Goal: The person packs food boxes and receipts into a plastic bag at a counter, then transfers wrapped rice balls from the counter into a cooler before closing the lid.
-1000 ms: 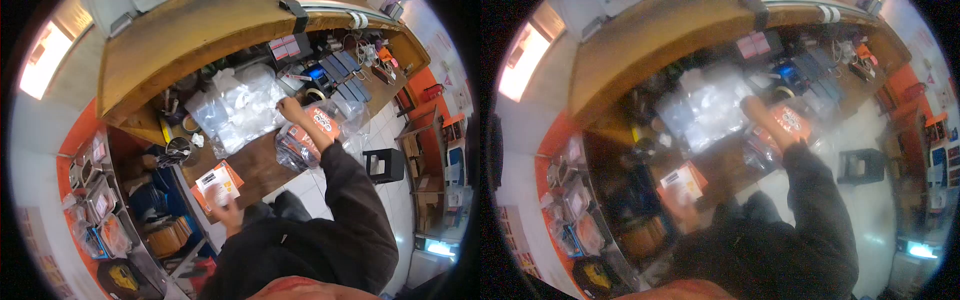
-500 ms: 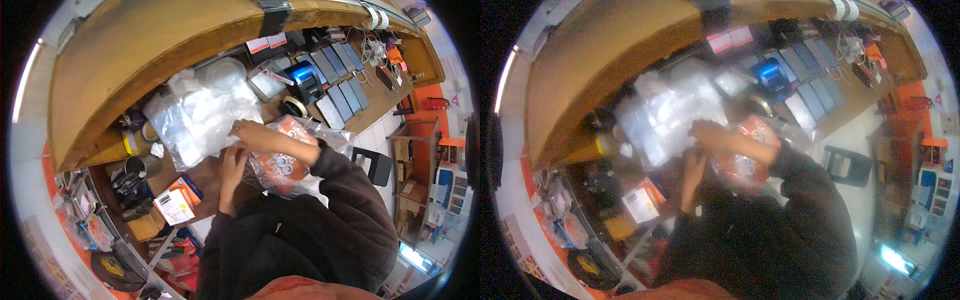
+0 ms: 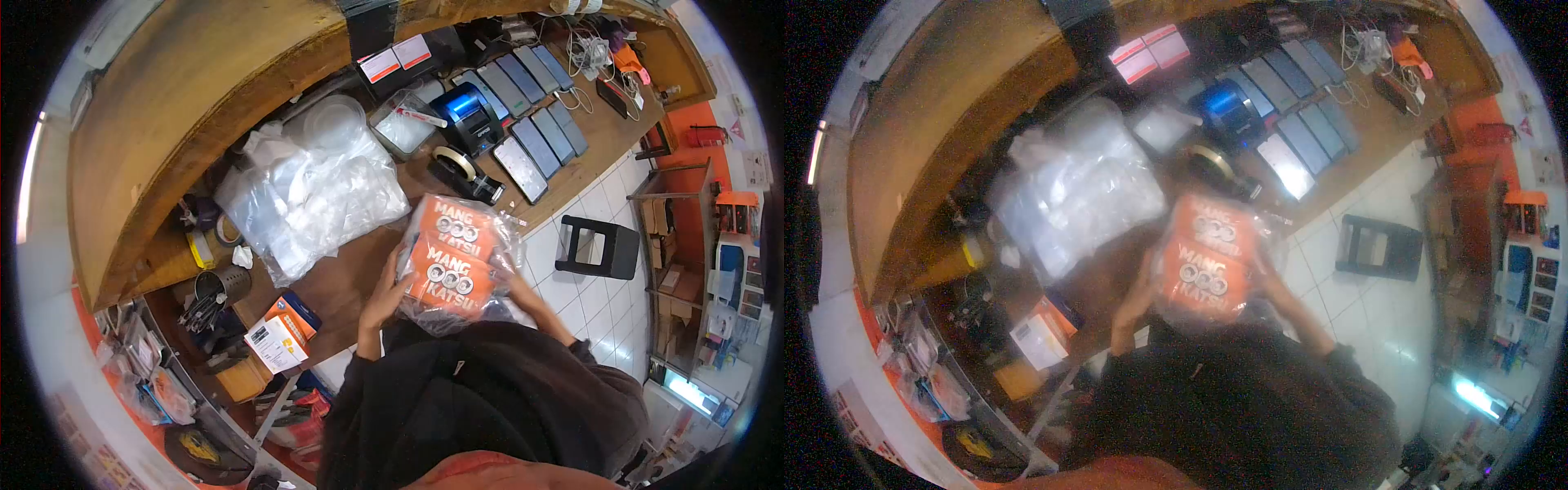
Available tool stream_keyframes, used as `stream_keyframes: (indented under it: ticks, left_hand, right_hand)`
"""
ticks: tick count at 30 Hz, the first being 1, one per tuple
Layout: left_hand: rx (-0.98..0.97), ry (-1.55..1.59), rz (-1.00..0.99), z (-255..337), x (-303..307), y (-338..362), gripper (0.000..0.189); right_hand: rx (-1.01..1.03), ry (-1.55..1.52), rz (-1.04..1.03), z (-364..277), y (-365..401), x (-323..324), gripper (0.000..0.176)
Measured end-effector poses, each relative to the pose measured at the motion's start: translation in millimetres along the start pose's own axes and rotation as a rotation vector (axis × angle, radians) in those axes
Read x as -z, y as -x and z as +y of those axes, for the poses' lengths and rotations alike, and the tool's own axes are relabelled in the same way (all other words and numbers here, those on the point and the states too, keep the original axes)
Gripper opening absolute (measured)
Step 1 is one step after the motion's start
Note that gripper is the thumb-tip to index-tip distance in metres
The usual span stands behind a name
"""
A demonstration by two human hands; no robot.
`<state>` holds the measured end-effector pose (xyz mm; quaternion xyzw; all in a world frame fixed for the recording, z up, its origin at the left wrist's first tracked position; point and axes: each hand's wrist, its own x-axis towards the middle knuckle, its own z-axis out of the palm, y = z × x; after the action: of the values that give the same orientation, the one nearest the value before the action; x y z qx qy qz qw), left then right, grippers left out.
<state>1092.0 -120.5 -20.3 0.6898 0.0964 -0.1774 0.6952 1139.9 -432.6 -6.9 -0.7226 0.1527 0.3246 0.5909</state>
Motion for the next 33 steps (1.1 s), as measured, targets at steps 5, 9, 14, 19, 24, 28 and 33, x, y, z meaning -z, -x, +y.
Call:
stream_keyframes:
  ticks: [5,9,14,19,24,28,33]
  left_hand:
    - [0.037,0.311,0.234,-12,-20,42,0.062]
    - [0.017,0.203,0.361,-16,-55,47,0.061]
    - [0.014,-0.013,0.505,-20,-91,52,0.06]
    - [0.045,-0.024,0.543,-25,-107,50,0.061]
    - [0.055,-0.014,0.548,-24,-109,41,0.061]
    - [0.048,0.023,0.547,-20,-108,27,0.061]
    - [0.063,0.125,0.534,-3,-111,18,0.061]
  right_hand:
    - [0.247,0.185,-0.009,4,-25,-41,0.064]
    - [0.218,0.266,-0.067,-47,-16,-28,0.058]
    - [0.375,0.371,-0.209,-72,-23,-13,0.056]
    - [0.428,0.558,-0.296,-106,-36,-15,0.061]
    - [0.67,1.181,-0.182,-148,-38,-22,0.047]
    - [0.581,1.099,0.004,-226,-48,-12,0.033]
    - [1.108,0.737,-0.019,-255,-211,-11,0.018]
